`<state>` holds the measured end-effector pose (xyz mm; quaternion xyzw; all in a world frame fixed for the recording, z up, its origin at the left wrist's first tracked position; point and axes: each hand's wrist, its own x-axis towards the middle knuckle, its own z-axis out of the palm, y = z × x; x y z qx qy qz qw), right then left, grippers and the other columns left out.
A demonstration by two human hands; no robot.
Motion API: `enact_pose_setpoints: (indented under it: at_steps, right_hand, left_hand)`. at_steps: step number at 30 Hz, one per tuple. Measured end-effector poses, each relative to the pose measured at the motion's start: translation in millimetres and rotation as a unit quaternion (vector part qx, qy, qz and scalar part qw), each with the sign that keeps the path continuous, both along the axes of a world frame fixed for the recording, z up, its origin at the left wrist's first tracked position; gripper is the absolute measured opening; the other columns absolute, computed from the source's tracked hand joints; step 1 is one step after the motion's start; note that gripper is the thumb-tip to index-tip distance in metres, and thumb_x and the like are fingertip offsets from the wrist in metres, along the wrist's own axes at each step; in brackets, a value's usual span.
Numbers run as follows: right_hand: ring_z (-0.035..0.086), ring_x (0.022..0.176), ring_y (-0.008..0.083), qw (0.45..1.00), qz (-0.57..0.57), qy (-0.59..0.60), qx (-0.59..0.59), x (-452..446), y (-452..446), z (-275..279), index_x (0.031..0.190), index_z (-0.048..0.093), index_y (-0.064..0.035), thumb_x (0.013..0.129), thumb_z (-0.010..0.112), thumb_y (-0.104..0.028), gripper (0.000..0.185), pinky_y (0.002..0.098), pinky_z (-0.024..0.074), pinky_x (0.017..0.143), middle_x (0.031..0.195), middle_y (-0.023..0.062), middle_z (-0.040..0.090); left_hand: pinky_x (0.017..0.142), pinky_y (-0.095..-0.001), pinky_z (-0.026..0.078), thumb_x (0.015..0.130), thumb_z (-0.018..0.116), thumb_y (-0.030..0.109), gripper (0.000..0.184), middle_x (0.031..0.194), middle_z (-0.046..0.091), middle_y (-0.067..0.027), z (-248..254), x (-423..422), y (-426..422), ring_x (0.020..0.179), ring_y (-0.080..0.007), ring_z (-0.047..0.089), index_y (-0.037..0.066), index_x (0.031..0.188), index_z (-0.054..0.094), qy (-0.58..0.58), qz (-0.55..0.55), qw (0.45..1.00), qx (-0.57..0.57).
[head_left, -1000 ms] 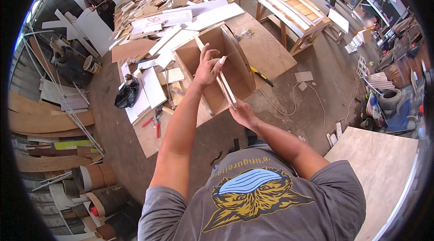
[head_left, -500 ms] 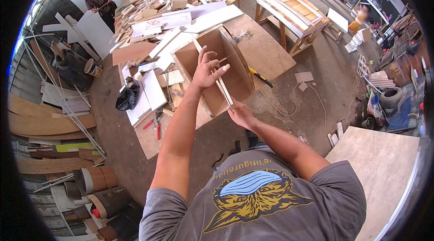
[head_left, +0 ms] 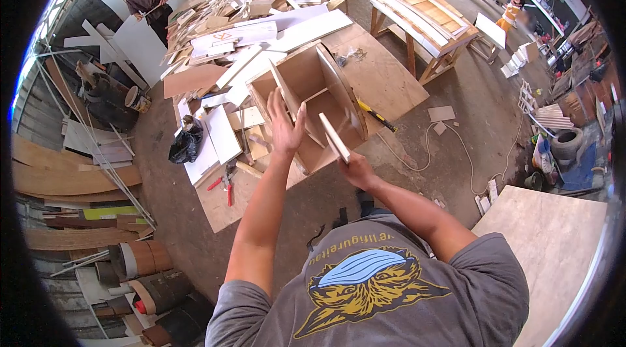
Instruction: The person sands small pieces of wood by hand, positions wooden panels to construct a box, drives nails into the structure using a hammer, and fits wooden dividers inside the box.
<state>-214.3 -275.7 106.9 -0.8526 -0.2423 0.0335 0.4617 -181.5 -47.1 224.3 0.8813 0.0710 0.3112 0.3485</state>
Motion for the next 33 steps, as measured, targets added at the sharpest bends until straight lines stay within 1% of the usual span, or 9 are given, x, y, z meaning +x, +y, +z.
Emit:
enact_pose_setpoints:
  at_steps: [2, 3, 6, 7, 13, 17, 28, 30, 33]
  right_hand:
    - [0.067, 0.097, 0.0497, 1.000, -0.017, 0.019, -0.015, 6, -4, 0, 0.131, 0.057, -0.0073, 0.098, 0.058, -0.018, 0.034, 0.0591, 0.0537, 0.082, 0.104, 0.0283, 0.069]
    - [0.067, 0.096, 0.0499, 0.999, -0.026, 0.028, -0.022, 10, -6, 1, 0.128, 0.058, -0.0067, 0.099, 0.058, -0.019, 0.032, 0.0592, 0.0534, 0.081, 0.102, 0.0285, 0.069]
    - [0.067, 0.092, 0.0505, 1.000, 0.003, -0.017, -0.022, 27, -11, 3, 0.120, 0.059, -0.0043, 0.100, 0.057, -0.021, 0.026, 0.0593, 0.0533, 0.078, 0.101, 0.0278, 0.070]
    - [0.068, 0.092, 0.0504, 0.999, -0.013, -0.007, -0.031, 29, -12, 10, 0.113, 0.062, -0.0011, 0.099, 0.058, -0.027, 0.030, 0.0586, 0.0538, 0.078, 0.098, 0.0293, 0.070]
    - [0.071, 0.090, 0.0486, 0.994, -0.041, 0.034, -0.097, 52, -11, 13, 0.095, 0.070, 0.0084, 0.098, 0.062, -0.041, 0.051, 0.0569, 0.0555, 0.079, 0.088, 0.0323, 0.070]
    - [0.071, 0.090, 0.0478, 0.992, -0.040, 0.035, -0.116, 70, -10, 21, 0.096, 0.070, 0.0084, 0.097, 0.063, -0.042, 0.051, 0.0548, 0.0563, 0.079, 0.087, 0.0325, 0.070]
    - [0.071, 0.086, 0.0467, 0.993, 0.060, 0.043, -0.093, 130, 32, -2, 0.104, 0.068, -0.0037, 0.102, 0.057, -0.033, 0.031, 0.0566, 0.0564, 0.078, 0.089, 0.0265, 0.071]
    - [0.071, 0.085, 0.0471, 0.981, 0.042, 0.097, -0.161, 134, 54, 17, 0.109, 0.068, -0.0045, 0.102, 0.056, -0.034, 0.032, 0.0571, 0.0565, 0.079, 0.088, 0.0261, 0.071]
    - [0.070, 0.086, 0.0476, 0.992, 0.071, 0.049, -0.095, 150, 81, -2, 0.114, 0.067, -0.0047, 0.103, 0.055, -0.036, 0.035, 0.0579, 0.0569, 0.079, 0.090, 0.0263, 0.071]
  left_hand:
    - [0.109, -0.0530, 0.046, 0.098, 0.069, 0.042, 0.084, 0.149, 0.044, -0.0377, -9, -7, -3, 0.137, -0.0499, 0.049, 0.002, 0.159, 0.028, 0.014, 0.051, 0.998, -0.024]
    - [0.098, -0.0520, 0.053, 0.097, 0.069, 0.044, 0.077, 0.126, 0.063, -0.0385, 2, -11, -10, 0.118, -0.0475, 0.065, -0.010, 0.146, 0.046, 0.014, 0.076, 0.997, -0.024]
    - [0.089, -0.0523, 0.056, 0.096, 0.069, 0.047, 0.064, 0.098, 0.073, -0.0347, -25, -11, 7, 0.096, -0.0476, 0.073, -0.012, 0.120, 0.067, 0.229, 0.100, 0.966, -0.063]
    - [0.085, -0.0525, 0.057, 0.098, 0.066, 0.046, 0.058, 0.082, 0.073, -0.0314, -32, -11, 8, 0.089, -0.0487, 0.073, -0.010, 0.099, 0.075, 0.225, 0.114, 0.956, -0.152]
    - [0.050, -0.0352, 0.058, 0.104, 0.065, 0.029, 0.040, 0.085, 0.074, -0.0181, -1, -27, 8, 0.064, -0.0243, 0.074, -0.011, 0.111, 0.068, 0.193, 0.086, 0.940, -0.268]
    - [0.043, -0.0297, 0.055, 0.104, 0.065, 0.021, 0.031, 0.082, 0.071, -0.0146, 17, -43, 9, 0.058, -0.0187, 0.070, -0.010, 0.106, 0.068, 0.137, 0.044, 0.938, -0.314]
    - [0.038, -0.0298, 0.048, 0.105, 0.062, 0.014, 0.023, 0.079, 0.066, -0.0103, 142, -114, 29, 0.050, -0.0152, 0.061, -0.005, 0.118, 0.059, -0.058, 0.137, 0.949, -0.277]
    - [0.038, -0.0304, 0.050, 0.101, 0.067, 0.016, 0.032, 0.099, 0.069, -0.0143, 163, -132, 39, 0.065, -0.0199, 0.067, -0.003, 0.126, 0.059, -0.075, 0.194, 0.930, -0.302]
    - [0.038, -0.0301, 0.051, 0.100, 0.067, 0.017, 0.034, 0.102, 0.068, -0.0155, 174, -155, 72, 0.066, -0.0212, 0.068, -0.002, 0.127, 0.058, -0.164, 0.306, 0.894, -0.282]
